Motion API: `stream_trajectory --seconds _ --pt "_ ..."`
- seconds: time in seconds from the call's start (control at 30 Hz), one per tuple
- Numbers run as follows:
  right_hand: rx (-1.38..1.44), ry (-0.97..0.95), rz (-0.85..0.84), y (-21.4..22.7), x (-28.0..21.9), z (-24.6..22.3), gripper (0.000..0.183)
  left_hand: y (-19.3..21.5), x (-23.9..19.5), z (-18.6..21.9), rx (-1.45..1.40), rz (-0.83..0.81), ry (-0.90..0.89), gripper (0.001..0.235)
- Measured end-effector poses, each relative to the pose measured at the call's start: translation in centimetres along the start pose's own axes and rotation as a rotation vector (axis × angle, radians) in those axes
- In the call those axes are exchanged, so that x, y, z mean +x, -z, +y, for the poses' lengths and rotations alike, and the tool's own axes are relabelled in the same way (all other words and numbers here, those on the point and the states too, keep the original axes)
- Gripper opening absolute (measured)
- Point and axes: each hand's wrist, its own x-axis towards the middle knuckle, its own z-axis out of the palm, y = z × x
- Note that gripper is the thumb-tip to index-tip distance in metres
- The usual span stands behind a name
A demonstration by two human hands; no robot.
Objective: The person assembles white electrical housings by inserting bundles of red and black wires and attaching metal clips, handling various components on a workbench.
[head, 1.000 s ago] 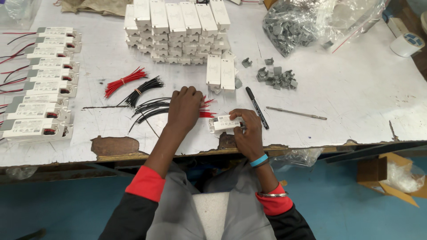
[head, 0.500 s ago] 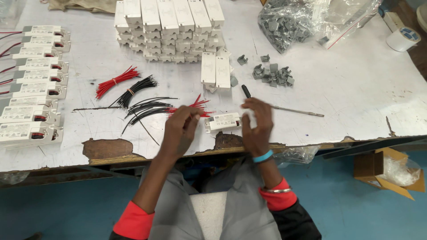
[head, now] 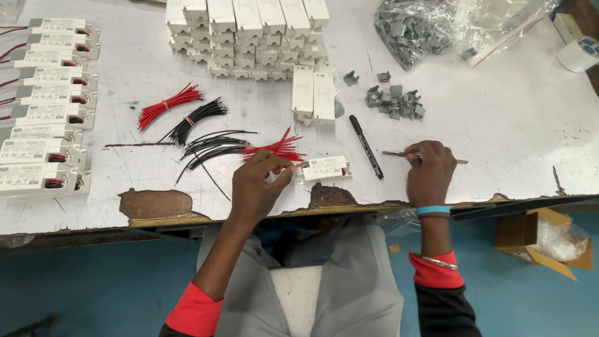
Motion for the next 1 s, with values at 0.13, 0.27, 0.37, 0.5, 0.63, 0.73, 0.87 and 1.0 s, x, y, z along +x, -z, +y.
stream_trajectory --seconds 0.13,0.27,0.37,0.5,0.63,0.73,0.87,1.0 --pt "0.153 0.045 0.088 0.5 1.5 -0.2 0.008 0.1 0.1 0.2 -0.025 -0.034 0.009 0.013" --pt "0.942 0.067 0.264 3.1 3.6 -4.0 0.017 0.2 0.4 0.3 -0.037 -0.031 0.016 0.013" --pt "1.622 -0.06 0.106 6.1 4.5 -8.0 0.037 0.1 0.5 0.3 -0.032 -0.04 0.05 0.013" --pt "1.878 -0.022 -0.197 5.2 6.2 -13.2 0.064 0.1 0.4 0.3 -0.012 -0.027 0.003 0.013" --pt "1.907 -0.117 -0.37 1.9 6.1 -17.3 0.067 0.2 0.4 0.3 0.021 -0.037 0.025 0.013" --pt "1.915 -0.155 -0.432 0.6 5.8 -17.6 0.069 0.2 0.5 0.3 0.009 -0.031 0.034 0.013" --pt "1.978 -0.156 -0.579 -0.2 5.7 -16.9 0.074 0.1 0.5 0.1 -0.012 -0.024 0.032 0.013" --pt "1.909 -0.139 -0.551 -0.3 5.5 -16.8 0.075 0.2 0.6 0.1 0.01 -0.044 0.06 0.013"
